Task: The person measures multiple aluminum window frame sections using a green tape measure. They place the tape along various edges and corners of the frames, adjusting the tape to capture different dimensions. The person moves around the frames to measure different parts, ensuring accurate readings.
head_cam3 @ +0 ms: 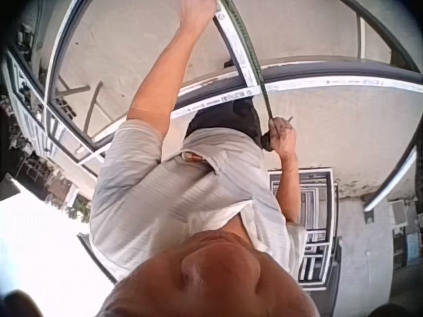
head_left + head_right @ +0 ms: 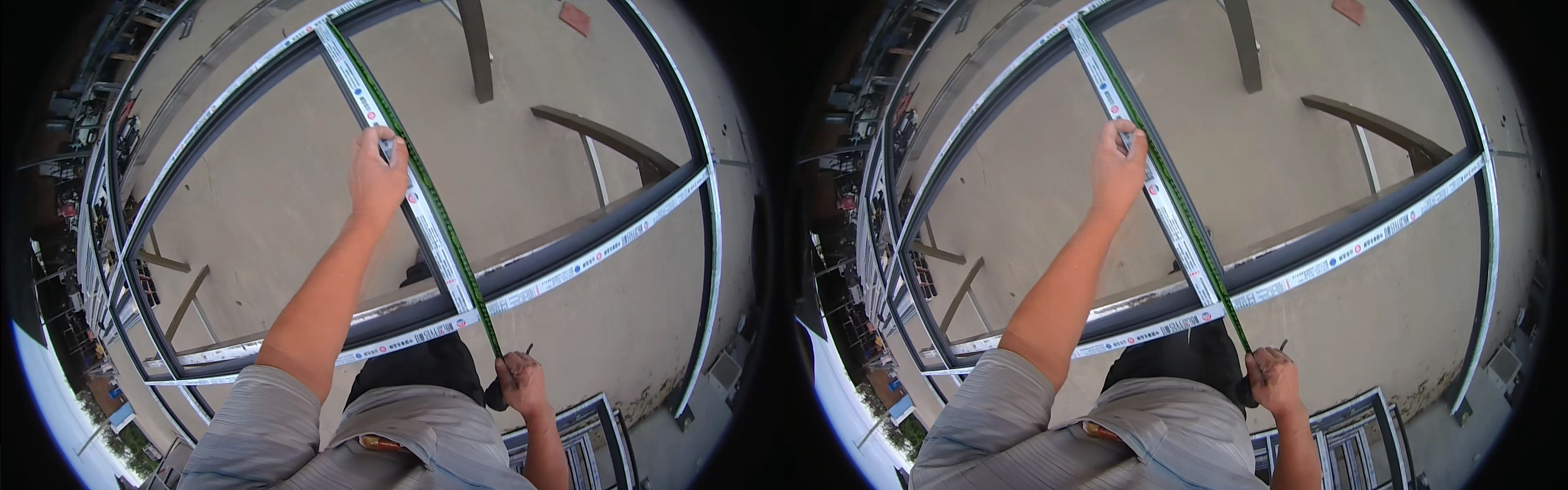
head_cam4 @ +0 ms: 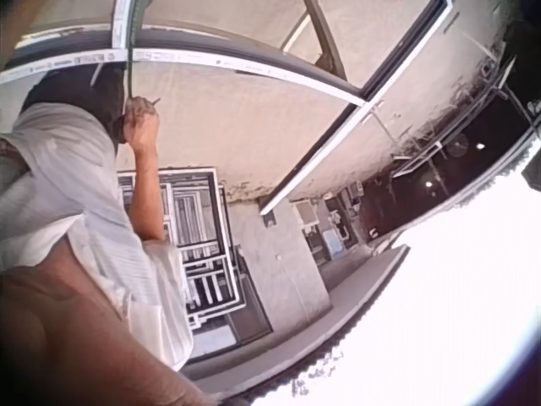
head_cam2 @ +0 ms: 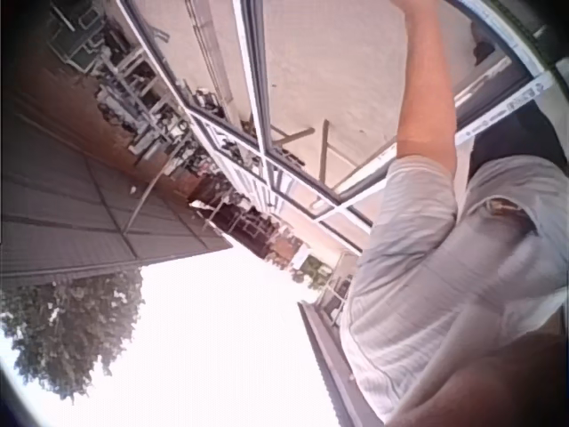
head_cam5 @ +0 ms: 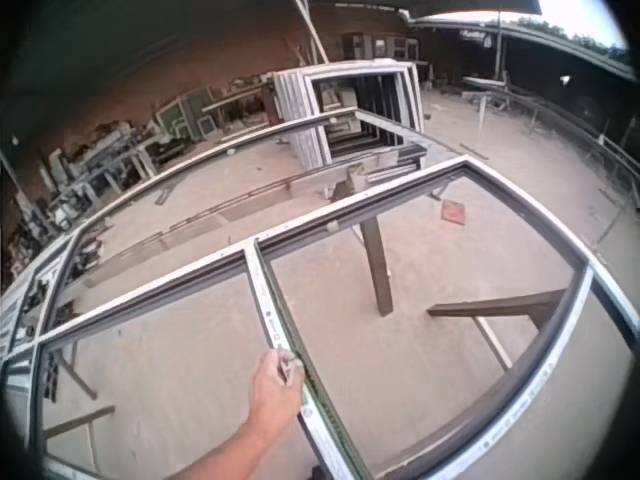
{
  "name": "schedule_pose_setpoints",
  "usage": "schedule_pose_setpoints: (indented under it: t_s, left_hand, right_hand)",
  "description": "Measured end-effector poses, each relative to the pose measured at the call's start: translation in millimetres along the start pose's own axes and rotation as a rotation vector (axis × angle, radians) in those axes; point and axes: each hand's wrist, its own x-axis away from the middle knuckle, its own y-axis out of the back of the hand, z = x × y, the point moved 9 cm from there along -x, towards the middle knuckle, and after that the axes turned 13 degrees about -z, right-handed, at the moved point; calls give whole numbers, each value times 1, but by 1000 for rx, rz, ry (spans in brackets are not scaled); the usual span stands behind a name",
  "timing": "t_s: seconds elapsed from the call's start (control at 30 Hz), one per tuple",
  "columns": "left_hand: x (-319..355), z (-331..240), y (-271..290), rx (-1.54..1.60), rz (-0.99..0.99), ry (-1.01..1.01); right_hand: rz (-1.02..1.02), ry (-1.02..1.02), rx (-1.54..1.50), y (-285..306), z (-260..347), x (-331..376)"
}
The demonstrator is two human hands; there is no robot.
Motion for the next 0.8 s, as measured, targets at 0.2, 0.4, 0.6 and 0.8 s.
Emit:
schedule_pose_setpoints:
  t_s: [0.2,0.4,0.6,0.8]
  left_hand:
    - [-5,1,-1,37,-79,-117]
    - [-5,5,-5,84,-69,-133]
    - [-8,11,-17,305,-109,-128]
    - [-9,17,-17,281,-142,-202]
  right_hand:
    - [21,-9,-25,1,3,-3]
    - [68,-63,-76,0,-1,-4]
    - [92,-102,-111,-2,-3,-6]
    - [108,-101,-117,-5,-9,-5]
